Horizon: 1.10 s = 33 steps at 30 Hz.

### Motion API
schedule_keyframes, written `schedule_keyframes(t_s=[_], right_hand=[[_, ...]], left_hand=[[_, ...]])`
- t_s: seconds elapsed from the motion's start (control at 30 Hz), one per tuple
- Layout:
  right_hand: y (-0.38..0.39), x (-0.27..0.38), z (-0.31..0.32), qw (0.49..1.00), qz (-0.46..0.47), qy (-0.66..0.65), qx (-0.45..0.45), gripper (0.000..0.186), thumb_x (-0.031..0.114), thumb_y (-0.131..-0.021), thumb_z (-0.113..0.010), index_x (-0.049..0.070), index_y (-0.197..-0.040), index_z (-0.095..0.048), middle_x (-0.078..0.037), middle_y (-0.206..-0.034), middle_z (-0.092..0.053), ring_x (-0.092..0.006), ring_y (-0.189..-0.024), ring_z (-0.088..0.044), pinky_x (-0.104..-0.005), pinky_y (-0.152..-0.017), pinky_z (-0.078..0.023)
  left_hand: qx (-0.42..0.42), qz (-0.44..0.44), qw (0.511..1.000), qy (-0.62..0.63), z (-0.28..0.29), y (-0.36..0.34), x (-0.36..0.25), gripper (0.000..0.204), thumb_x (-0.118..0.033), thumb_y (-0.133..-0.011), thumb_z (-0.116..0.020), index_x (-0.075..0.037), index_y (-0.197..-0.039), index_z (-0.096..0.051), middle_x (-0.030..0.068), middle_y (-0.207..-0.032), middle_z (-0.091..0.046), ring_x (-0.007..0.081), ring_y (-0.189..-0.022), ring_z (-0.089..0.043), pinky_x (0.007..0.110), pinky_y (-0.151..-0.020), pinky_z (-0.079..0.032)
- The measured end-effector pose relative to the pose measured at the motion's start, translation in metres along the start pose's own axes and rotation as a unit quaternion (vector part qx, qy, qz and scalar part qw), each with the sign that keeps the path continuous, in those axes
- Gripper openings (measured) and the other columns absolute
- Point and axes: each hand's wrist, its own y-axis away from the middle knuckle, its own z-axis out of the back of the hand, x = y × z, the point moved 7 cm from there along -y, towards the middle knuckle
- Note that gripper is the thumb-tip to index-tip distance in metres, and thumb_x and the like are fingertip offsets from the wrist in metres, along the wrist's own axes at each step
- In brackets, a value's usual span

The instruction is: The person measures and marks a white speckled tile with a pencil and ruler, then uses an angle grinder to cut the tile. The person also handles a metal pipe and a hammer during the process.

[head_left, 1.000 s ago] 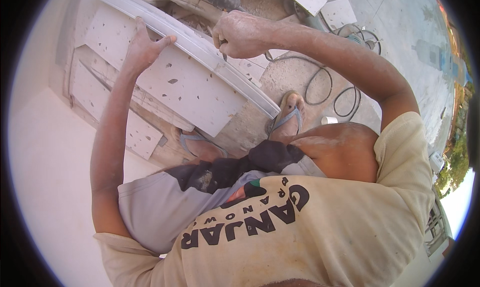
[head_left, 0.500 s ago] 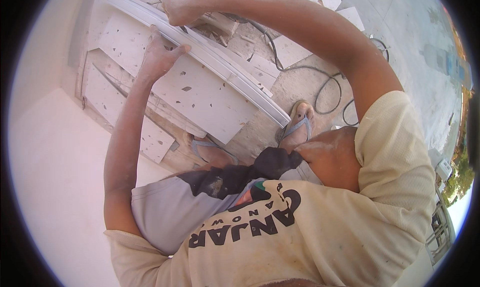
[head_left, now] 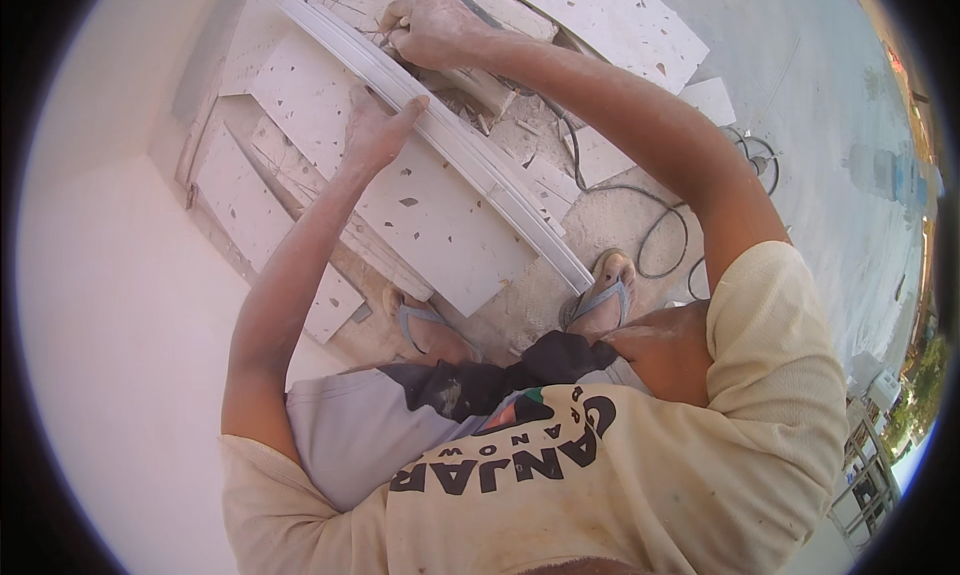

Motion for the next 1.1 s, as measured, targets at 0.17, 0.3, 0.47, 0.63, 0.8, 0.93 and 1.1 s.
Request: schedule_keyframes(t_s=[0.17,0.3,0.47,0.63,0.8,0.93,1.1], right_hand=[[0.037,0.001,0.02,0.999,-0.028,-0.015,0.002,0.031,0.022,-0.09,-0.059,0.011,-0.115,-0.071,-0.017,-0.105,-0.073,-0.0273,-0.097,-0.07,-0.0367,-0.089,-0.053],[0.058,0.011,0.024,0.998,-0.039,-0.053,-0.008,0.03,0.022,-0.091,-0.059,0.008,-0.115,-0.07,-0.02,-0.107,-0.072,-0.0317,-0.098,-0.069,-0.0399,-0.091,-0.053],[0.078,0.04,0.008,0.996,0.001,-0.085,0.022,0.037,0.024,-0.096,-0.057,0.001,-0.124,-0.064,-0.021,-0.123,-0.063,-0.0327,-0.108,-0.065,-0.0428,-0.097,-0.05],[0.096,0.056,-0.031,0.989,-0.005,-0.054,0.137,0.047,0.027,-0.097,-0.055,-0.001,-0.136,-0.054,-0.023,-0.127,-0.058,-0.0343,-0.121,-0.057,-0.0441,-0.106,-0.043],[0.112,0.086,-0.096,0.972,0.08,0.04,0.216,0.056,0.027,-0.097,-0.056,-0.001,-0.144,-0.044,-0.024,-0.131,-0.053,-0.0363,-0.126,-0.051,-0.0464,-0.108,-0.041],[0.119,0.106,-0.154,0.945,0.108,0.064,0.301,0.061,0.025,-0.096,-0.055,-0.002,-0.147,-0.037,-0.025,-0.138,-0.047,-0.0364,-0.132,-0.046,-0.0454,-0.112,-0.039],[0.133,0.134,-0.203,0.9,0.101,0.08,0.416,0.064,0.016,-0.092,-0.052,-0.002,-0.15,-0.032,-0.026,-0.143,-0.042,-0.0373,-0.137,-0.041,-0.0448,-0.115,-0.036]], left_hand=[[-0.082,0.058,0.993,0.057,0.004,0.003,-0.017,0.108,-0.039,-0.077,-0.078,0.015,-0.144,-0.014,0.0365,-0.133,-0.048,0.044,-0.127,-0.05,0.043,-0.109,-0.039],[-0.099,0.087,0.987,0.096,0.013,-0.006,-0.013,0.093,-0.033,-0.075,-0.074,0.013,-0.139,-0.024,0.0342,-0.13,-0.05,0.0434,-0.123,-0.053,0.043,-0.108,-0.04],[-0.262,0.134,0.952,0.076,0.052,0.001,0.035,0.081,-0.032,-0.076,-0.069,0.008,-0.135,-0.032,0.0296,-0.123,-0.057,0.0395,-0.118,-0.058,0.041,-0.103,-0.043],[-0.267,0.171,0.94,0.129,0.129,0.007,0.096,0.062,-0.033,-0.077,-0.068,0.001,-0.126,-0.051,0.0238,-0.122,-0.058,0.0385,-0.118,-0.057,0.044,-0.104,-0.043],[-0.339,0.18,0.923,0.01,0.182,0.028,0.179,0.054,-0.034,-0.076,-0.069,-0.002,-0.118,-0.058,0.0196,-0.119,-0.061,0.0365,-0.11,-0.061,0.045,-0.097,-0.048],[-0.401,0.208,0.891,-0.048,0.201,0.059,0.229,0.05,-0.031,-0.076,-0.068,-0.003,-0.116,-0.058,0.0208,-0.118,-0.06,0.0377,-0.11,-0.061,0.047,-0.096,-0.048],[-0.386,0.266,0.879,-0.087,0.206,0.097,0.292,0.051,-0.029,-0.077,-0.066,-0.003,-0.119,-0.054,0.0234,-0.119,-0.059,0.0402,-0.111,-0.06,0.049,-0.096,-0.048]])
